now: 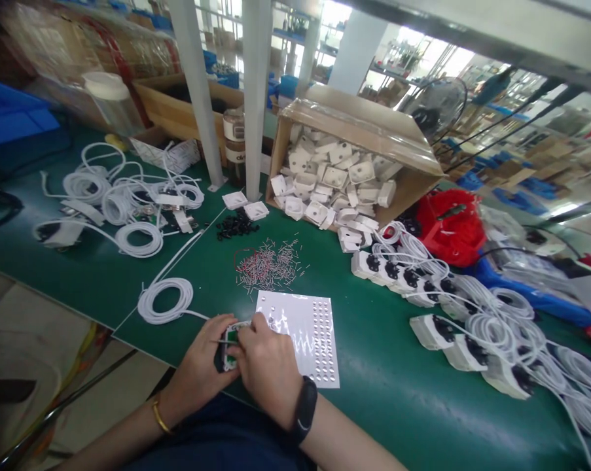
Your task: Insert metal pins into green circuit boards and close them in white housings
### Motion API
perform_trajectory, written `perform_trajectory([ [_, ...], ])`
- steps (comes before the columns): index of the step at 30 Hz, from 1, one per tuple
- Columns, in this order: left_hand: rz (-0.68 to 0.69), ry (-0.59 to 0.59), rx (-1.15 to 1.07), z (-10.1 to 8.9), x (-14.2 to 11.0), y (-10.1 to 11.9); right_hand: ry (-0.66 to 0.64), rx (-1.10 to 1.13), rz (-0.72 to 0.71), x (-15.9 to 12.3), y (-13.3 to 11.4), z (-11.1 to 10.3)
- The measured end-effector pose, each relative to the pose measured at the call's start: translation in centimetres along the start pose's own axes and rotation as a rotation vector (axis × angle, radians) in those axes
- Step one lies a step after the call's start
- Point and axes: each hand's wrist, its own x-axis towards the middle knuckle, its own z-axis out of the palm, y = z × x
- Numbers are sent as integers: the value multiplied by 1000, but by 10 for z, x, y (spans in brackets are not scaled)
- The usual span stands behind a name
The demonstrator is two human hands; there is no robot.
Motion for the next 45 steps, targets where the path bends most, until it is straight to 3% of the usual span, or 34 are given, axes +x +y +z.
perform_trajectory([
  [2,4,2,-5,0,0,0,-12,79,33,3,-2,-3],
  [10,-50,4,-30,0,-1,0,61,283,-68,-8,6,15],
  [19,-45,-29,-63,-5,0,3,-54,262,135,16,10,-6],
  [23,-47,-48,-16,-4,-1,3,-81,330,63,65,31,-20],
  [26,-40,-58,10,-2,-2,3,43,139,109,127,43,-26],
  [29,-46,-50,25,-2,-3,2,-24,74,93,180,46,-20],
  [32,-47,-28,36,0,-5,1,-114,17,64,205,42,-10],
  [35,-35,5,56,5,-8,-2,-122,-35,46,205,36,-5],
  [38,-22,32,71,8,-9,-3,-43,-63,51,192,34,-13],
  [41,-40,11,23,3,-7,0,43,-62,76,172,34,-36],
  [45,-194,-37,-165,-10,3,10,171,-71,41,140,35,-80],
])
